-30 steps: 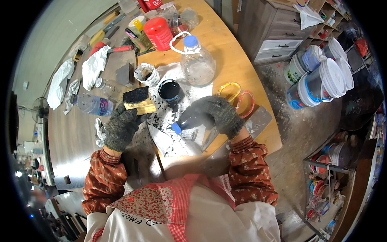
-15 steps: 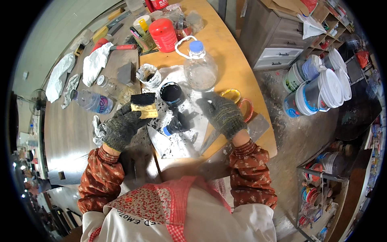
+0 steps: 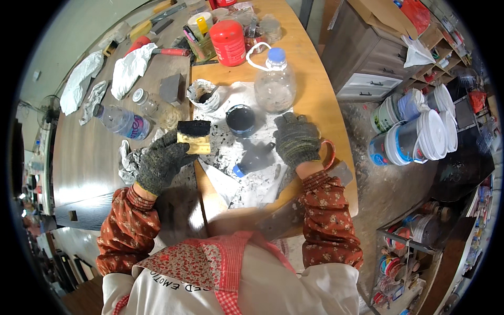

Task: The person cleans a long black vent cover on a workbench. They wipe the surface with a white cloth, then use a yellow sponge to scrub the vent, repeatedly dipping the sponge into a small container of liquid. The person continues wiping and scrubbing the vent cover throughout the clip.

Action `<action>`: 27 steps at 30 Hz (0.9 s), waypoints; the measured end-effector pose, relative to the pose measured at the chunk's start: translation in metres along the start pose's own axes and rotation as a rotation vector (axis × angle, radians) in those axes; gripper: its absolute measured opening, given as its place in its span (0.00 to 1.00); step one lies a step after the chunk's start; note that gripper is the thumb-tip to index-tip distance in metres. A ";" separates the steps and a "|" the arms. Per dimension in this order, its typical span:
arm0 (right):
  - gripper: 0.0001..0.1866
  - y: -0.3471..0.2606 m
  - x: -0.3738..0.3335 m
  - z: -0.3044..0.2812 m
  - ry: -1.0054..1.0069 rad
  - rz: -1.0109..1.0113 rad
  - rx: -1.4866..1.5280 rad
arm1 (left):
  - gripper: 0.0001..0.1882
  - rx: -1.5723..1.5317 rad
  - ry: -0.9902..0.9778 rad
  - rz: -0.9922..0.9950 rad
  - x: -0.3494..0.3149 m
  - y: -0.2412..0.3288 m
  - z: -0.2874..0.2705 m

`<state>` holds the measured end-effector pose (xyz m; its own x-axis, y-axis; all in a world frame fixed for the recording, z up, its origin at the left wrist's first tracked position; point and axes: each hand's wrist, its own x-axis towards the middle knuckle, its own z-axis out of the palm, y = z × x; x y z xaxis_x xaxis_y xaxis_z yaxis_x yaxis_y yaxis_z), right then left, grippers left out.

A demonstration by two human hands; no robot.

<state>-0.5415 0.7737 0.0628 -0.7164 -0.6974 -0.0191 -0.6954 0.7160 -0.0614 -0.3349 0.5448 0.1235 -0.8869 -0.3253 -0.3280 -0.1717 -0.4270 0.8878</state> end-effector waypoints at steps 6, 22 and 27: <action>0.17 0.003 -0.018 0.003 0.100 -0.123 0.157 | 0.22 0.752 -0.071 0.427 0.002 -0.010 -0.021; 0.11 -0.118 -0.085 0.056 0.268 -0.835 0.119 | 0.20 0.358 -0.046 0.190 0.007 -0.012 -0.023; 0.12 -0.111 -0.101 0.073 0.013 -0.801 0.425 | 0.21 0.338 -0.101 0.229 0.010 -0.010 -0.018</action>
<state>-0.3883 0.7623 -0.0018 -0.0297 -0.9796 0.1990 -0.9083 -0.0566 -0.4144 -0.3342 0.5305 0.1052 -0.9533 -0.2877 -0.0917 -0.0816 -0.0471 0.9956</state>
